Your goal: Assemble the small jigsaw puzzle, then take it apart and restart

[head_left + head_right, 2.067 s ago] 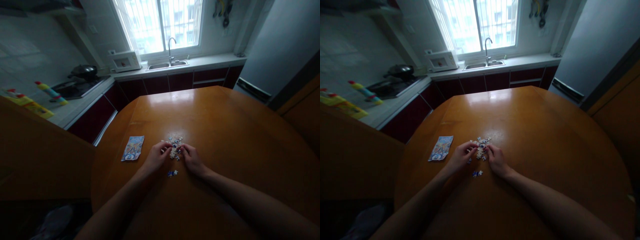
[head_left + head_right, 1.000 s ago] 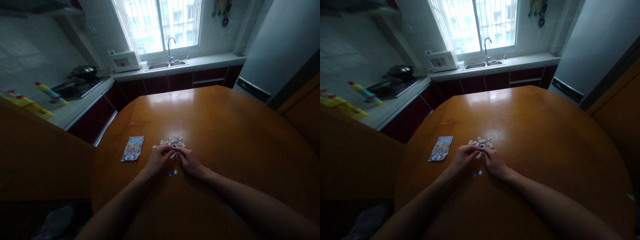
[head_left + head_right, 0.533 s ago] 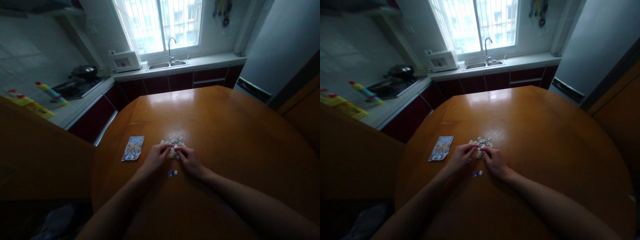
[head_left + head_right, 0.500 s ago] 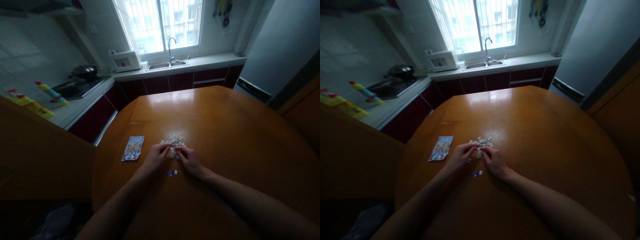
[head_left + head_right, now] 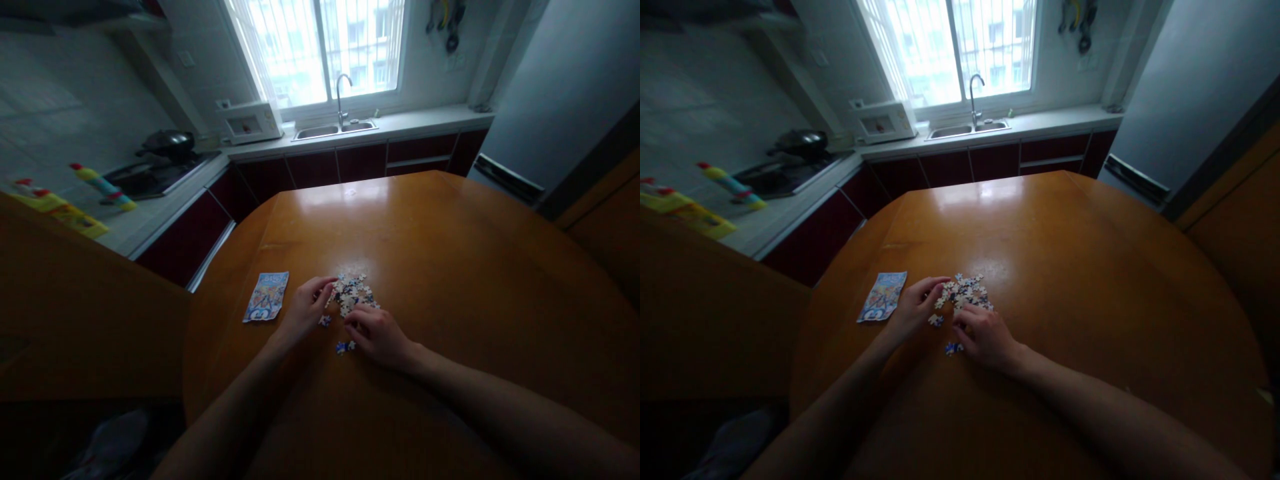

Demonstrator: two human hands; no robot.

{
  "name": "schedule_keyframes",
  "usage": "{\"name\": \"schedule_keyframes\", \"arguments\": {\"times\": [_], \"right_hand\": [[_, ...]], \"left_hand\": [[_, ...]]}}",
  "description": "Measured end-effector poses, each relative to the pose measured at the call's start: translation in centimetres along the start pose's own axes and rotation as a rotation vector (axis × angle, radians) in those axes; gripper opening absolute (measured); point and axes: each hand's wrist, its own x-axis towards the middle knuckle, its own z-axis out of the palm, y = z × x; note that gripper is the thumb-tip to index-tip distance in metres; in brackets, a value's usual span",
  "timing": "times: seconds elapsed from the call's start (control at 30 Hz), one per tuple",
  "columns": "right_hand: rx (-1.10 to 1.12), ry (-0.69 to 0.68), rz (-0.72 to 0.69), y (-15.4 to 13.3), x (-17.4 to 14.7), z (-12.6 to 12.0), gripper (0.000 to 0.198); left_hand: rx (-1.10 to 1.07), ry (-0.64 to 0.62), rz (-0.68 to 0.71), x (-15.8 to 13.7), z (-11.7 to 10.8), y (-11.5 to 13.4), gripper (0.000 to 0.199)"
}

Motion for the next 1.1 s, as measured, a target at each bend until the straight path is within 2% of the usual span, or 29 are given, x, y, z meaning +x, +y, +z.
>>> {"name": "schedule_keyframes", "arguments": {"times": [0.1,0.17,0.37,0.53,0.6,0.77,0.9,1.03,1.1], "right_hand": [[-0.251,-0.194,-0.067,-1.4,-0.8,0.2,0.007],[-0.376,-0.26,-0.061,-2.1,-1.2,0.4,0.006],[-0.489,-0.302,-0.017,-2.2,-1.4,1.3,0.003],[-0.438,-0.316,-0.057,-1.5,-1.4,1.4,0.012],[-0.329,-0.262,-0.016,-1.2,-1.2,1.2,0.017],[0.029,0.028,0.072,-0.1,-0.5,0.8,0.021],[0.163,0.235,0.101,1.0,0.0,0.7,0.02],[0.238,0.312,0.182,1.9,0.3,0.6,0.017],[0.251,0.29,0.236,2.1,0.4,0.5,0.014]], "left_hand": [[-0.009,0.023,-0.021,0.0,-0.1,0.2,0.036],[-0.001,0.032,-0.024,0.0,-0.2,0.3,0.036],[0.041,0.025,-0.02,-0.1,-0.3,0.6,0.035],[0.012,-0.083,0.023,-0.3,-0.3,0.9,0.036],[-0.004,-0.15,0.034,-0.4,-0.2,1.0,0.033],[0.033,-0.318,0.063,-0.6,-0.2,1.0,0.021],[0.132,-0.468,0.119,-1.1,-0.4,1.1,0.012],[0.271,-0.497,0.253,-1.7,-0.3,1.1,0.04],[0.307,-0.492,0.257,-1.8,-0.2,1.0,0.043]]}}
